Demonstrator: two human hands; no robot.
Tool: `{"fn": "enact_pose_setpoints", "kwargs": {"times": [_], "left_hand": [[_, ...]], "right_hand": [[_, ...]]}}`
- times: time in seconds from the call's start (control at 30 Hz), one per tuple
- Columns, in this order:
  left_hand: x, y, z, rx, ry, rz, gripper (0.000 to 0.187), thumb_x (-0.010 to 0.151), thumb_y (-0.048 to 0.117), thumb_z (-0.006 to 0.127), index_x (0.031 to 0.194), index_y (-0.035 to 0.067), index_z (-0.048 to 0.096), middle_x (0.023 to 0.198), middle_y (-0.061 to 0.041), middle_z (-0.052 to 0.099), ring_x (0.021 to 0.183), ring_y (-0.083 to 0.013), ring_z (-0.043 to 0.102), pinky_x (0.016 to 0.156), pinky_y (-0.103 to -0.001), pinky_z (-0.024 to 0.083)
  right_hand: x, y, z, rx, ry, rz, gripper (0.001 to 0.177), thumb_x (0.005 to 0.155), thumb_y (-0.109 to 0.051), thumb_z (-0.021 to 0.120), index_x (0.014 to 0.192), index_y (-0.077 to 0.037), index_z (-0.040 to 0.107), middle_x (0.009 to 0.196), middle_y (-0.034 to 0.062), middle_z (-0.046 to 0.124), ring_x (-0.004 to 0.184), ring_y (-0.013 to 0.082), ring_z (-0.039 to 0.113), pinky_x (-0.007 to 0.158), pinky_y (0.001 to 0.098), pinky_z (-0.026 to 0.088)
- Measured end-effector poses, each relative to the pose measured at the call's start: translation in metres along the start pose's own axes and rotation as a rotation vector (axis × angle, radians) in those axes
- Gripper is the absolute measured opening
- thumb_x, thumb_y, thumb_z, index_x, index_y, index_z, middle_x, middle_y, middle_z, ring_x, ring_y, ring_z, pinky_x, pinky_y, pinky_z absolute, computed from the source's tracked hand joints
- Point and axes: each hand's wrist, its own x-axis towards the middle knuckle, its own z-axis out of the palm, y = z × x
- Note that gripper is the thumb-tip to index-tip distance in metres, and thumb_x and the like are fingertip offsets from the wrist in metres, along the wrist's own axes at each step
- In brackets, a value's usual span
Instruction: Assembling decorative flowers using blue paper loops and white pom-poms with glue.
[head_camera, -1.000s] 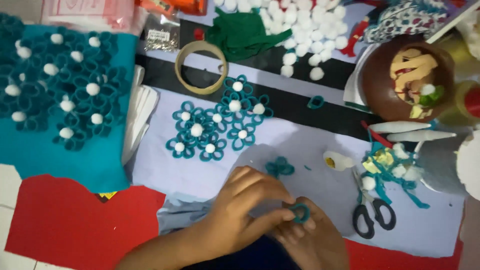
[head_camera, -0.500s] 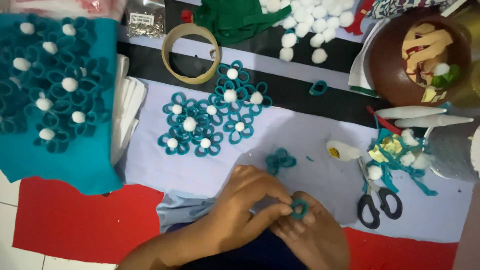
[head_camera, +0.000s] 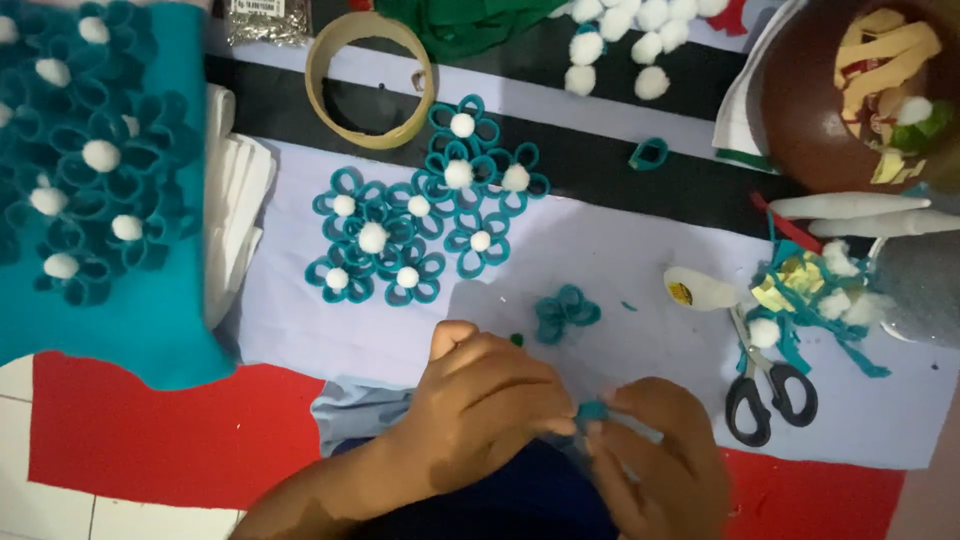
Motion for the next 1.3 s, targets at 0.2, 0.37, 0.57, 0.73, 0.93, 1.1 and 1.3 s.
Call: {"fn": "enact_pose_setpoints", "kwargs": {"times": [0.2,0.37,0.57,0.73,0.93,1.1,1.3], "left_hand": [[-0.004,-0.006,0.002,-0.064,-0.076,-0.067,0.029,0.084,0.031,0.081,0.104,0.011,0.071,0.097,-0.001,0.075,0.091,-0.016,0.064,0.092,-0.034,0.039],[-0.008,-0.01,0.007,0.147,0.049,-0.145,0.022,0.082,0.014,0.085,0.1,0.009,0.073,0.094,0.0,0.07,0.084,-0.0151,0.057,0.088,-0.034,0.035],[-0.007,-0.017,0.007,0.342,-0.065,-0.207,0.02,0.089,0.015,0.076,0.109,0.017,0.073,0.121,0.0,0.06,0.101,-0.0155,0.048,0.087,-0.043,0.022],[-0.006,-0.016,0.011,0.351,-0.079,-0.228,0.018,0.091,0.019,0.072,0.108,0.017,0.074,0.123,0.001,0.061,0.103,-0.0148,0.048,0.09,-0.043,0.021],[-0.005,-0.015,0.017,0.372,-0.078,-0.239,0.019,0.091,0.017,0.07,0.109,0.017,0.073,0.117,0.001,0.064,0.1,-0.0151,0.051,0.091,-0.044,0.022],[-0.002,-0.017,0.018,0.348,-0.092,-0.252,0.018,0.094,0.016,0.065,0.109,0.016,0.074,0.115,0.0,0.066,0.101,-0.016,0.052,0.091,-0.044,0.021],[-0.001,-0.018,0.021,0.362,-0.086,-0.254,0.02,0.093,0.014,0.065,0.111,0.014,0.073,0.115,-0.002,0.066,0.101,-0.0171,0.052,0.093,-0.044,0.022]], "right_hand": [[0.003,0.0,0.003,-0.037,0.046,0.026,0.02,0.073,-0.007,0.08,0.088,-0.009,0.067,0.106,0.0118,0.069,0.097,0.0246,0.066,0.088,0.0396,0.058],[0.011,0.004,0.024,-0.242,0.115,0.162,0.026,0.074,0.0,0.08,0.098,-0.002,0.072,0.103,0.0123,0.071,0.092,0.0264,0.065,0.083,0.0359,0.053],[0.016,0.01,0.038,-0.278,0.104,0.194,0.024,0.079,-0.003,0.082,0.1,-0.004,0.072,0.105,0.0103,0.069,0.097,0.0254,0.061,0.085,0.0366,0.05],[0.023,0.011,0.044,-0.301,0.092,0.11,0.026,0.079,-0.001,0.083,0.102,-0.003,0.072,0.104,0.0109,0.068,0.094,0.0256,0.059,0.085,0.0378,0.047],[0.029,0.011,0.046,-0.274,0.075,0.097,0.027,0.078,0.002,0.083,0.102,-0.001,0.073,0.104,0.0133,0.067,0.092,0.0266,0.059,0.084,0.0383,0.047],[0.032,0.012,0.046,-0.277,0.02,0.088,0.026,0.081,-0.002,0.083,0.103,-0.001,0.071,0.105,0.0146,0.065,0.094,0.0267,0.058,0.087,0.0388,0.045],[0.031,0.012,0.045,-0.274,0.033,0.085,0.029,0.079,0.001,0.084,0.105,-0.001,0.071,0.106,0.0127,0.068,0.093,0.0261,0.059,0.086,0.0375,0.046]]}}
